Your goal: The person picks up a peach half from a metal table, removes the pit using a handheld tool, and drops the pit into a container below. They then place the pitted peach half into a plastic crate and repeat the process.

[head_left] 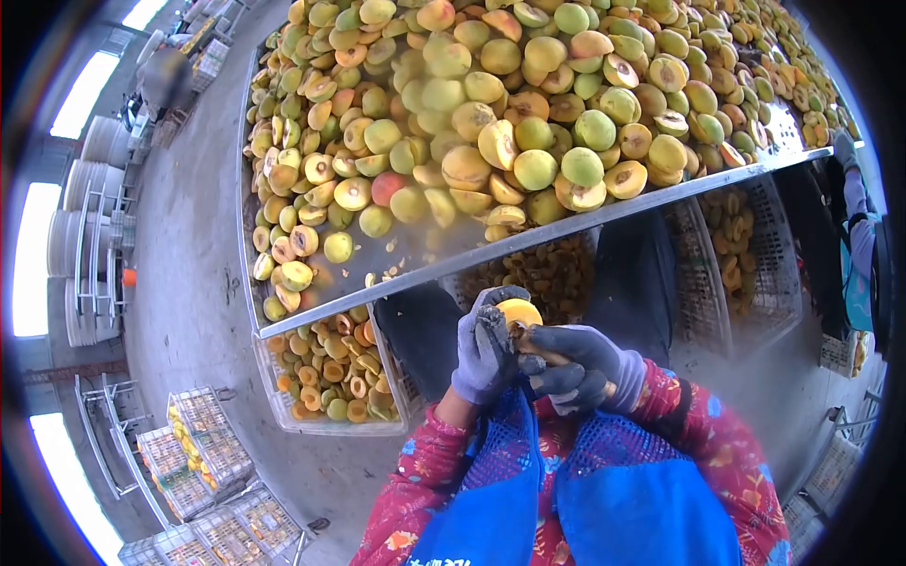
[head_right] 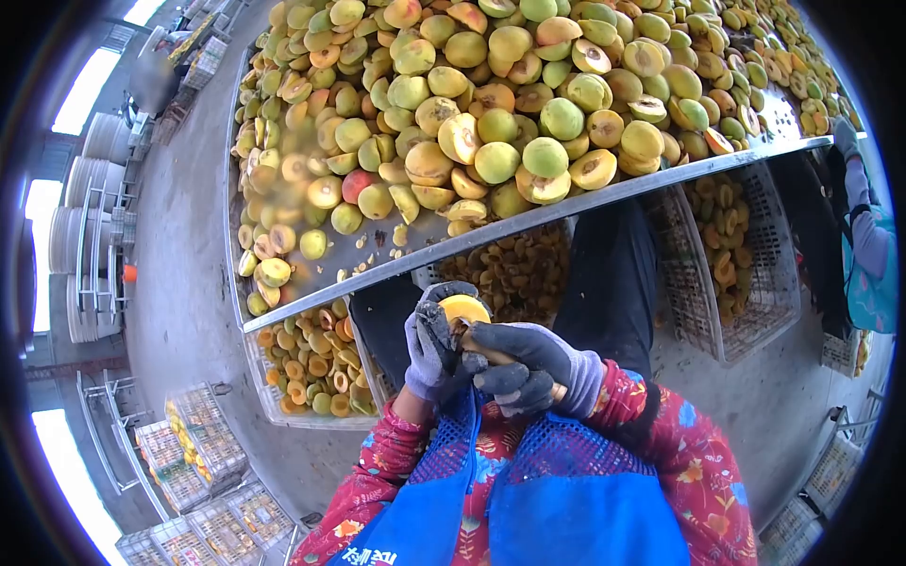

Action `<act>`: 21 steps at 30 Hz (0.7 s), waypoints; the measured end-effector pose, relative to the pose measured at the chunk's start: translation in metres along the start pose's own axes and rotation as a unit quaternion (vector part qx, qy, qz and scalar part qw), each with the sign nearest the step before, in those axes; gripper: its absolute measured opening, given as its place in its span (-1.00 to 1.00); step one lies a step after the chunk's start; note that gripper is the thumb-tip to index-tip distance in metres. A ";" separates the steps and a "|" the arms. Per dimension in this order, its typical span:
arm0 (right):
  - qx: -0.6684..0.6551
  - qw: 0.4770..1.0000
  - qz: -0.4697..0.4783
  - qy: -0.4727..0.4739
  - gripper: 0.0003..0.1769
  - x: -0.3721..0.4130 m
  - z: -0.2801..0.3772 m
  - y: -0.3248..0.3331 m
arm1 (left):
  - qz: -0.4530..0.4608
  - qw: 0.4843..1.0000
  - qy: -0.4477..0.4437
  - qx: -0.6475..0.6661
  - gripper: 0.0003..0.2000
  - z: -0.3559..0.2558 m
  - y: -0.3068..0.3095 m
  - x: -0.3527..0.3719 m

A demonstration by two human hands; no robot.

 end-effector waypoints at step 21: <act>0.105 0.986 0.073 0.109 -0.54 0.011 0.015 -0.002 | -0.292 0.919 0.246 0.101 -0.53 0.059 0.049 0.062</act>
Point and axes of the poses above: each hand's wrist, its own x-axis away from the middle knuckle, its own y-axis out of the back of the hand, z = x × y, the point moved 2 cm from there along -x, towards the middle knuckle, and after that the axes turned 6 degrees about z, right-handed, at the moved point
